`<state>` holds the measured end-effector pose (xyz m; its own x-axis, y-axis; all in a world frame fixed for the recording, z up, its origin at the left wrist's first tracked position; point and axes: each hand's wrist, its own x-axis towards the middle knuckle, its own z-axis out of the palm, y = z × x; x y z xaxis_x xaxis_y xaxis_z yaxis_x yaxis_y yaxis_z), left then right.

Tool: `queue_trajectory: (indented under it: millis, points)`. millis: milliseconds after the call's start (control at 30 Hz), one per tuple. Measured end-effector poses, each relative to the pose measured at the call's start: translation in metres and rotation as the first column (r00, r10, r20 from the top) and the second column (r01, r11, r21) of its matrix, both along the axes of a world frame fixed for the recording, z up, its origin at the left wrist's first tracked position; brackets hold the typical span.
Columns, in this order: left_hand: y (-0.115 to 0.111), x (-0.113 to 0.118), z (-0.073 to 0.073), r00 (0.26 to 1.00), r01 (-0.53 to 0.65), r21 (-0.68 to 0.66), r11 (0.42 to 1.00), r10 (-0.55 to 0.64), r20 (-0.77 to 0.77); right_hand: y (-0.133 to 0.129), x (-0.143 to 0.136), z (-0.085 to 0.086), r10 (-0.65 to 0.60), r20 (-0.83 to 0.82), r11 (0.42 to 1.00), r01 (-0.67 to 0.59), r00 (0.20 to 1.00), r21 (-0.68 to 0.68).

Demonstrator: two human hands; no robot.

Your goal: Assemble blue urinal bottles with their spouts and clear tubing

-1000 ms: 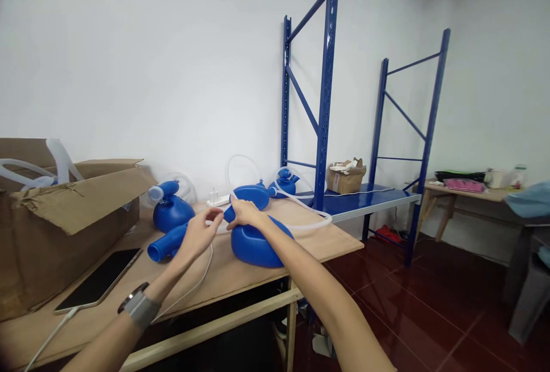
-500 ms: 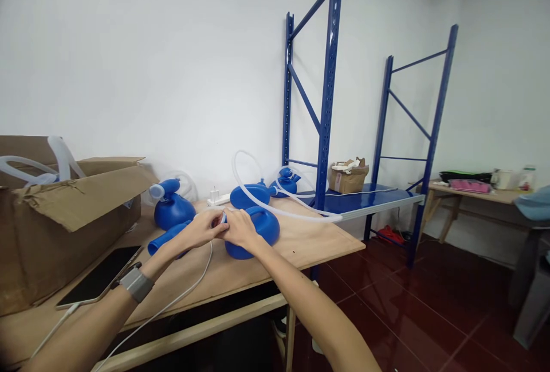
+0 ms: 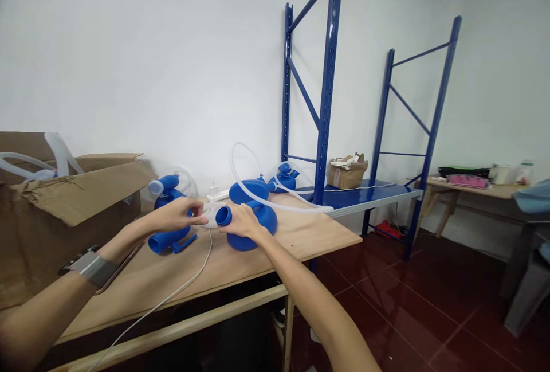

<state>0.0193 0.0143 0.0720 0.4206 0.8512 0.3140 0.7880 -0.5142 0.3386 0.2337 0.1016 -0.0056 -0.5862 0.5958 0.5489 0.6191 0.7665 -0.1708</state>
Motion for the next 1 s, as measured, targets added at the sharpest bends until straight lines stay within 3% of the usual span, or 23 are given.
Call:
queue_trajectory:
  millis: [100,233,333,433,567,633,767,933,1000]
  points:
    - [-0.002,-0.019,-0.018,0.992,-0.123,0.005,0.992,0.123,-0.007,0.006,0.007,-0.002,0.019,-0.02,1.0,-0.019,1.0,-0.023]
    - [-0.002,-0.034,-0.066,0.985,-0.172,-0.029,0.985,0.172,-0.001,0.017,0.013,-0.008,0.049,-0.091,0.999,-0.048,0.995,0.012]
    - [-0.003,-0.034,-0.099,0.978,-0.21,0.006,0.978,0.21,0.0,0.024,0.014,-0.011,0.089,-0.139,0.992,-0.076,0.986,0.099]
    - [-0.005,-0.028,-0.117,0.977,-0.211,0.037,0.977,0.212,-0.014,0.023,0.014,-0.015,0.038,-0.126,0.985,-0.016,0.991,0.173]
    - [-0.009,-0.028,-0.124,0.982,-0.184,0.022,0.983,0.185,-0.047,0.004,0.015,-0.026,-0.064,-0.182,0.954,0.114,0.981,0.279]
    - [-0.012,-0.032,-0.126,0.981,-0.188,0.016,0.982,0.189,-0.043,-0.01,0.012,-0.035,0.015,-0.156,0.939,0.04,0.988,0.342]
    - [-0.012,-0.031,-0.129,0.984,-0.176,-0.022,0.984,0.175,-0.025,-0.028,-0.016,-0.042,0.266,0.092,0.898,-0.281,0.96,0.339]
    - [-0.015,-0.011,-0.13,0.997,-0.052,-0.011,0.999,0.051,-0.065,-0.014,-0.075,-0.033,0.258,0.194,0.925,-0.3,0.946,0.233]
    - [-0.024,-0.013,-0.129,0.997,-0.014,0.003,1.0,0.014,-0.074,-0.005,-0.095,-0.033,0.264,0.23,0.93,-0.31,0.937,0.195]
